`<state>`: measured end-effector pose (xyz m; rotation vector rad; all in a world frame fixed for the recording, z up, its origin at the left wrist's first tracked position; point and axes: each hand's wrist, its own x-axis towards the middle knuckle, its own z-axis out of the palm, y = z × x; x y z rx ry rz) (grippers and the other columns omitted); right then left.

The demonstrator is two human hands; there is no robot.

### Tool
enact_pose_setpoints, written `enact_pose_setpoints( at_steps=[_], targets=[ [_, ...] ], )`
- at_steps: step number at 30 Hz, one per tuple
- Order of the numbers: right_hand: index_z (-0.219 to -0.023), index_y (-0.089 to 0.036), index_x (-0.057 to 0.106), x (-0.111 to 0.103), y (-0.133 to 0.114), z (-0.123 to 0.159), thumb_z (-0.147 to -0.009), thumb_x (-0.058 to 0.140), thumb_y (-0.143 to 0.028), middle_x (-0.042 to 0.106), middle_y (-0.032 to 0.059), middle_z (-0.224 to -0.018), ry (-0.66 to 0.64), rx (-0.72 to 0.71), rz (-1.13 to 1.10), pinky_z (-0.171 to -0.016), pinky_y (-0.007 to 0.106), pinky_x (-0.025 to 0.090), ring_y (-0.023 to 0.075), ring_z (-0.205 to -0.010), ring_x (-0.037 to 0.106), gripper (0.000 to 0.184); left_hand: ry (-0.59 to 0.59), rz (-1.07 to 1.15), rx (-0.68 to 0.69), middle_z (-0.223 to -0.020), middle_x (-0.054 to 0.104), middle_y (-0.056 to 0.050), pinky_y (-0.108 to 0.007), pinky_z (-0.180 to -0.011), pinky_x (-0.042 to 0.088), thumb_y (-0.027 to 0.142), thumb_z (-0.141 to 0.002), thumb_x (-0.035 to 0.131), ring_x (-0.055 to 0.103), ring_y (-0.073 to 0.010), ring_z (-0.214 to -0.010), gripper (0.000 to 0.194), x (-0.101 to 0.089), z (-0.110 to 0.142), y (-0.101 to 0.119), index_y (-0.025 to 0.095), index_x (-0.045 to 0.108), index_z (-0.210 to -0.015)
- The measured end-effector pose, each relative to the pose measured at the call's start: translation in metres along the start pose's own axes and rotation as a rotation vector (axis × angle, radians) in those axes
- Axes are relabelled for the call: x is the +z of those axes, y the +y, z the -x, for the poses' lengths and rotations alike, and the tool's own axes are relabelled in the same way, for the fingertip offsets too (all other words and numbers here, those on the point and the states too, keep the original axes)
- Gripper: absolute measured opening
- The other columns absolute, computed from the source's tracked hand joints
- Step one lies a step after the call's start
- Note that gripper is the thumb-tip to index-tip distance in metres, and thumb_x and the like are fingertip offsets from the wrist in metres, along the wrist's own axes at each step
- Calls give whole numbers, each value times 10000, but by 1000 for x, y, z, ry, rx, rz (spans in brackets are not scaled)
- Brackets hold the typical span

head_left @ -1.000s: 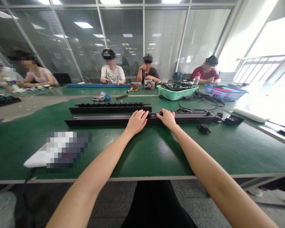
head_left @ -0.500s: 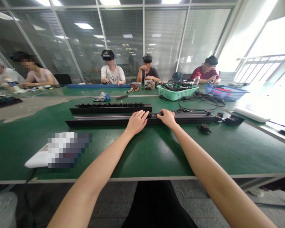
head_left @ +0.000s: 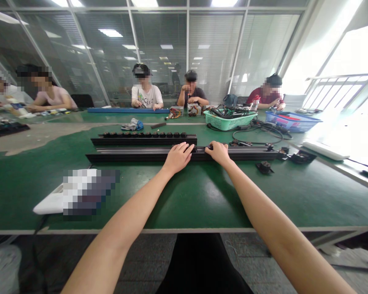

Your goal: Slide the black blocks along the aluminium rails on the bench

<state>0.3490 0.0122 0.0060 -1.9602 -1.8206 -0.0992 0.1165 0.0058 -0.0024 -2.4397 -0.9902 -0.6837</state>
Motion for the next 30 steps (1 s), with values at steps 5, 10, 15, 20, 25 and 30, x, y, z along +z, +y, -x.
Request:
enact_pose_setpoints(
  at_steps=[5,10,15,20,25,30],
  targets=[
    [-1114,-177,680,-2,-3,6,-1010,479,-394,746,158,-1162,13,-30,61,-1007,429,348,314,-1098,655,313,-5,4,-8,-1448,655,-140,-464,-1169,436,283,-1084,420,543,-281,-1424,459,-1,-1,1,196,565,-1511],
    [-1124,-172,646,0,-3,10,-1047,439,-417,738,181,-1165,42,-48,109,-1021,432,336,317,-1095,653,329,-7,6,-9,-1450,653,-141,-459,-1168,435,288,-1086,419,541,-283,-1426,460,0,-1,1,194,565,-1512],
    [-1143,-175,626,2,-1,10,-1047,448,-473,740,179,-1186,49,-21,52,-1023,440,330,324,-1101,654,360,-5,0,-4,-1460,646,-148,-459,-1174,429,290,-1091,415,540,-285,-1427,464,1,0,0,179,560,-1517],
    [-1151,-190,609,3,-2,10,-1004,487,-439,740,159,-1186,57,33,-30,-1025,456,310,330,-1115,642,313,-4,-4,-4,-1464,643,-144,-460,-1173,427,290,-1091,413,533,-283,-1434,463,1,0,0,188,557,-1519],
    [-1149,-191,569,5,-2,12,-990,494,-447,732,161,-1161,83,66,-73,-1024,492,290,352,-1151,620,311,-1,-4,1,-1456,649,-145,-455,-1171,429,297,-1098,403,537,-285,-1430,461,1,0,1,176,566,-1511],
    [-1141,-176,535,7,-1,10,-980,507,-486,735,163,-1091,76,113,-57,-1015,497,284,358,-1102,631,351,13,4,-4,-1447,658,-145,-459,-1169,438,302,-1096,423,550,-286,-1421,454,2,-1,0,181,576,-1506]
  ],
)
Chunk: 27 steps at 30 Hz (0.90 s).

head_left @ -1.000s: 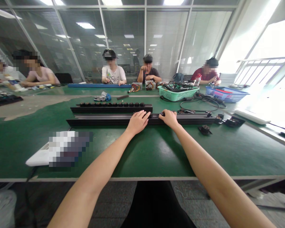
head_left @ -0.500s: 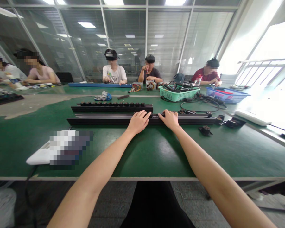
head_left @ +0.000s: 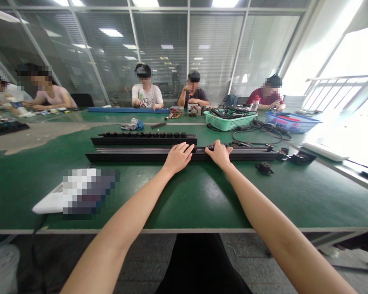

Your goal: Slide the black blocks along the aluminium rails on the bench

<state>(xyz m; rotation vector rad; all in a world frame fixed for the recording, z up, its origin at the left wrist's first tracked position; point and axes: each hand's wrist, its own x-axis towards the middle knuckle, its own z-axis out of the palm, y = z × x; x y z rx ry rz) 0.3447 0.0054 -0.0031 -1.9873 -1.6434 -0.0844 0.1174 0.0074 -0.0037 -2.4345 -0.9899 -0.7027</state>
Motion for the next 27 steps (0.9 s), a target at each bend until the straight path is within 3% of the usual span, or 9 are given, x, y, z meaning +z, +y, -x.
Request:
enact_pose_setpoints(
  at_steps=[27],
  targets=[
    [-994,-207,554,-3,-1,-6,-951,541,-429,739,116,-1040,-16,27,14,-953,424,263,326,-1046,638,227,19,-19,11,-1444,656,-152,-460,-1158,447,308,-1098,406,555,-292,-1409,456,2,0,-1,167,581,-1495]
  ],
)
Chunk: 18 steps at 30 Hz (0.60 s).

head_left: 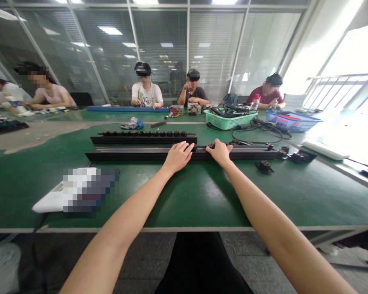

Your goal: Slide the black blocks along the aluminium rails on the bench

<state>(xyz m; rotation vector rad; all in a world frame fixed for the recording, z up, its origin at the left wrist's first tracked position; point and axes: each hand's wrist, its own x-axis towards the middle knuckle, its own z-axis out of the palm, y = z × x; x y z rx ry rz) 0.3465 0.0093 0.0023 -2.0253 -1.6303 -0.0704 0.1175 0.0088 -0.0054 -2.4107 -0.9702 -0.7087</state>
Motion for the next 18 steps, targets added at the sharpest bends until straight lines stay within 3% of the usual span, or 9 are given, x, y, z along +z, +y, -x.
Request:
enact_pose_setpoints(
  at_steps=[18],
  targets=[
    [-1018,-207,557,-3,-1,-1,-947,540,-415,743,131,-1080,-27,19,13,-946,423,279,330,-1058,645,221,-10,8,-5,-1449,655,-145,-463,-1160,442,301,-1096,408,545,-291,-1420,461,-1,0,1,173,569,-1509]
  ],
)
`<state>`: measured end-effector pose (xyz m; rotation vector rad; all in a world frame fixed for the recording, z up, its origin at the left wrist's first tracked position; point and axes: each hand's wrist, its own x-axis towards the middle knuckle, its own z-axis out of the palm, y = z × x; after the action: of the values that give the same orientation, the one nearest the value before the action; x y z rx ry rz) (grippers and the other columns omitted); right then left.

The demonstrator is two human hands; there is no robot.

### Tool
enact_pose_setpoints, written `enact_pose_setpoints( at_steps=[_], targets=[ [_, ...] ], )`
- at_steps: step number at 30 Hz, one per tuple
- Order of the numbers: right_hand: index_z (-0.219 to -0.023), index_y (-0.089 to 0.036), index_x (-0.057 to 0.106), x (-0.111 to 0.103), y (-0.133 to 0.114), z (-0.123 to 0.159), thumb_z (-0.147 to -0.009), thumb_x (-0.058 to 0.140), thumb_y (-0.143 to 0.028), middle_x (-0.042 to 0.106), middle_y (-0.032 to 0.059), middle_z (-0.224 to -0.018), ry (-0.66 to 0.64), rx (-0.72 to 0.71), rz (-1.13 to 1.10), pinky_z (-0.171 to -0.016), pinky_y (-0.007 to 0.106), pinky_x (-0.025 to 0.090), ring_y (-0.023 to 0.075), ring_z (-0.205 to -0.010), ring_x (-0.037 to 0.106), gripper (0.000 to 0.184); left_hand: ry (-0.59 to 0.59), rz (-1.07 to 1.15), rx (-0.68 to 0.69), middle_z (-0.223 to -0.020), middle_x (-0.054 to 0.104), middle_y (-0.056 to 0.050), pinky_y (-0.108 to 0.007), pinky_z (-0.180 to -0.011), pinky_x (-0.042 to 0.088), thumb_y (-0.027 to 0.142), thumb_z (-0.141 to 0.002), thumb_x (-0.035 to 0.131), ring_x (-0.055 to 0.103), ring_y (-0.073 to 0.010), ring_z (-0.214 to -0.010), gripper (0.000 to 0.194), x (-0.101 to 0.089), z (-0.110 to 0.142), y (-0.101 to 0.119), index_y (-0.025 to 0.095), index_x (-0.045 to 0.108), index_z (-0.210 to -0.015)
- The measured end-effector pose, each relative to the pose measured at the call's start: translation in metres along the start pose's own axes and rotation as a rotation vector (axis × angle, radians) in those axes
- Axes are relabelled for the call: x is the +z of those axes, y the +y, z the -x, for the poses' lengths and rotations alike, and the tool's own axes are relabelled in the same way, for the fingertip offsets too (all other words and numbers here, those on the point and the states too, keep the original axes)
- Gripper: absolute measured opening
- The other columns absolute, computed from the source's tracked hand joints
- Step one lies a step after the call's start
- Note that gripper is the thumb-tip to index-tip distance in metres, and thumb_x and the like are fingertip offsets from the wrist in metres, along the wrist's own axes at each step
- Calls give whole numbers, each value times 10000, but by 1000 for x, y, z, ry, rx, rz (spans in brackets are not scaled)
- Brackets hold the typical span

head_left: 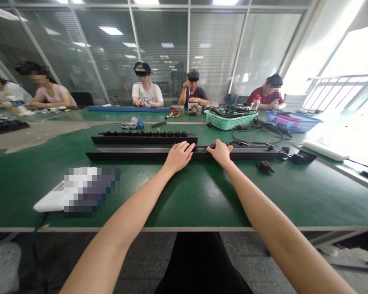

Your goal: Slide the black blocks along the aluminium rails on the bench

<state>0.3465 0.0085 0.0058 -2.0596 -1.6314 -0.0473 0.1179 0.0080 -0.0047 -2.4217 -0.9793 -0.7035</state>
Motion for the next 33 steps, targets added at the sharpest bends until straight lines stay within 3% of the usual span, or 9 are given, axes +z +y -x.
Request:
enact_pose_setpoints(
  at_steps=[33],
  targets=[
    [-1022,-206,554,-2,-1,1,-946,543,-409,741,120,-1048,0,-4,4,-943,421,283,317,-1026,648,217,-6,12,-10,-1457,648,-149,-471,-1161,447,307,-1092,411,545,-294,-1422,457,-1,0,0,185,578,-1500]
  ],
)
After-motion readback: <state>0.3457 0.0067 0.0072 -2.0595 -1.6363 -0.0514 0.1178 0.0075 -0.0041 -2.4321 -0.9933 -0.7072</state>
